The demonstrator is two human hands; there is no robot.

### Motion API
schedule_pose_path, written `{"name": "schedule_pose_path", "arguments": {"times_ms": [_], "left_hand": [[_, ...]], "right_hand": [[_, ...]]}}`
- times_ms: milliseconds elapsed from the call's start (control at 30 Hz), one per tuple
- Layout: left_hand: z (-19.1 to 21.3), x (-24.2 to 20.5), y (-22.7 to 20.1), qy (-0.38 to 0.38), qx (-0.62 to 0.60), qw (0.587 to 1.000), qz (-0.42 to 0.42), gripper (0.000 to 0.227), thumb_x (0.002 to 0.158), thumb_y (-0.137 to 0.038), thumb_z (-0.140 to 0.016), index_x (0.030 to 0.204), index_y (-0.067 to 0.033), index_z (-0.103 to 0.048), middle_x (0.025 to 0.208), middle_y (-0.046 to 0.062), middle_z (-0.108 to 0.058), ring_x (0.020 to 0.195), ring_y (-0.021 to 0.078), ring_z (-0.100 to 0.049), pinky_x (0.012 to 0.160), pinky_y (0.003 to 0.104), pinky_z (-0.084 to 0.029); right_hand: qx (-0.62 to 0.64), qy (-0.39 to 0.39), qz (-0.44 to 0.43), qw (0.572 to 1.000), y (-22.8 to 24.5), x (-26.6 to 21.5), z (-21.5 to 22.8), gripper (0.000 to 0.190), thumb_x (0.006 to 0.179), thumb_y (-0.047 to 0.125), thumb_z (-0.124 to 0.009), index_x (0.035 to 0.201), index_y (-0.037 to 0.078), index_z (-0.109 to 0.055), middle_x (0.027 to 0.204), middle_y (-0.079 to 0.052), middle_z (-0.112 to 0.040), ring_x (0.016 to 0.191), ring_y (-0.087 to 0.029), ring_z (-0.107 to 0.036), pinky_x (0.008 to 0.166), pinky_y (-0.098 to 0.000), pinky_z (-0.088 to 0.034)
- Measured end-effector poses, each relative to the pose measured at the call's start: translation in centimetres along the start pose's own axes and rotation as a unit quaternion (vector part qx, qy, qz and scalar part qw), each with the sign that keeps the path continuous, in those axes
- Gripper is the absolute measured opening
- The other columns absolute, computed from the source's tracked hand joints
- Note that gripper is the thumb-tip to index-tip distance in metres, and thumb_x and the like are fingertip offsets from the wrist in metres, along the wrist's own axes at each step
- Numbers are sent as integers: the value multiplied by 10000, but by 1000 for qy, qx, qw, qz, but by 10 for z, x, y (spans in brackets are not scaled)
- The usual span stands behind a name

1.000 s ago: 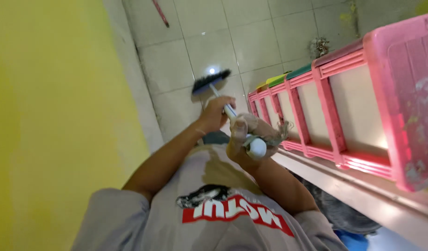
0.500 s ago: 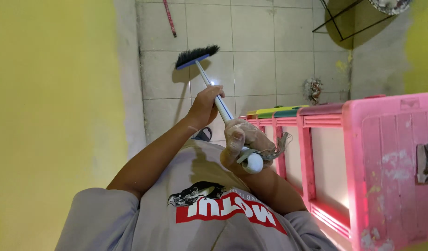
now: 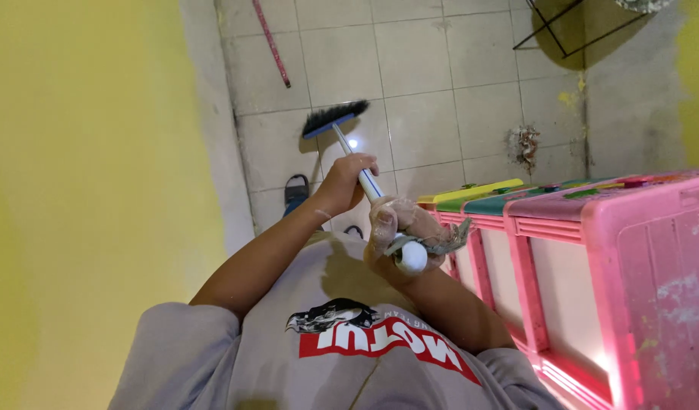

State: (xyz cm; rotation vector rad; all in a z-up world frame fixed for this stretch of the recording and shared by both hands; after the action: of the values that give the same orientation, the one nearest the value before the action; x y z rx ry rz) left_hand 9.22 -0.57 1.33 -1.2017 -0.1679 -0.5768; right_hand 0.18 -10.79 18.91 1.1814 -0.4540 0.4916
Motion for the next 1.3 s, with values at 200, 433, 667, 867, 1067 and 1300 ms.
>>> {"name": "schedule_pose_path", "arguments": {"times_ms": [200,433,667,867,1067,1300], "left_hand": [[12,37,32,110,-53,992,28,191,753,64,-664,922,-25,-674,908,179,-696,881,391,-685,798,407,-559],[35,71,56,134,-79,986,-57,241,728,69,-673,942,-43,-676,960,168,-708,943,378,-705,854,392,-566],[34,88,73,150,-96,983,-43,245,754,48,-721,979,-41,-681,988,177,-714,951,375,-703,866,398,-565],[22,105,93,165,-100,980,-47,240,748,63,-716,954,-54,-682,1023,172,-713,1065,374,-695,947,409,-556],[15,144,110,171,-87,981,-29,250,683,41,-745,909,-47,-684,1055,188,-694,1096,383,-677,917,396,-553],[-5,209,135,210,-28,975,61,243,779,125,-618,901,-67,-704,987,144,-719,1005,359,-707,868,406,-565]], "right_hand": [[-55,-47,10,997,-15,45,-26,87,966,-38,-579,923,36,-559,821,-93,-621,731,-224,-639,712,-339,-546],[-99,-113,-28,988,-26,76,-63,77,959,-25,-615,934,39,-582,833,-101,-639,748,-236,-666,707,-337,-552],[-144,-166,-57,974,-26,81,-64,74,953,-13,-652,945,43,-604,845,-110,-657,764,-248,-693,702,-335,-557],[-170,-145,-45,974,-41,104,-58,69,944,-2,-680,935,38,-625,858,-103,-674,762,-232,-714,704,-333,-593],[-178,-135,-36,974,-83,138,-44,113,954,-1,-679,910,59,-594,817,-81,-660,708,-217,-679,656,-327,-560],[-97,-142,-55,984,-141,189,-2,142,1007,-1,-632,976,45,-501,779,-66,-622,656,-180,-620,616,-312,-512]]}}
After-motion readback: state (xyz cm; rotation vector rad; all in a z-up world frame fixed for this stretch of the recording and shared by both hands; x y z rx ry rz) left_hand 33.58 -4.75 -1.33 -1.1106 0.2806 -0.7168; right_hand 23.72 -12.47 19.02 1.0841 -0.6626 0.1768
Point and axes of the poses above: each hand's wrist, its own x-axis towards the middle knuckle, its own z-axis out of the back of the hand, y = z × x, the point moved 6 cm from there along x, towards the middle knuckle
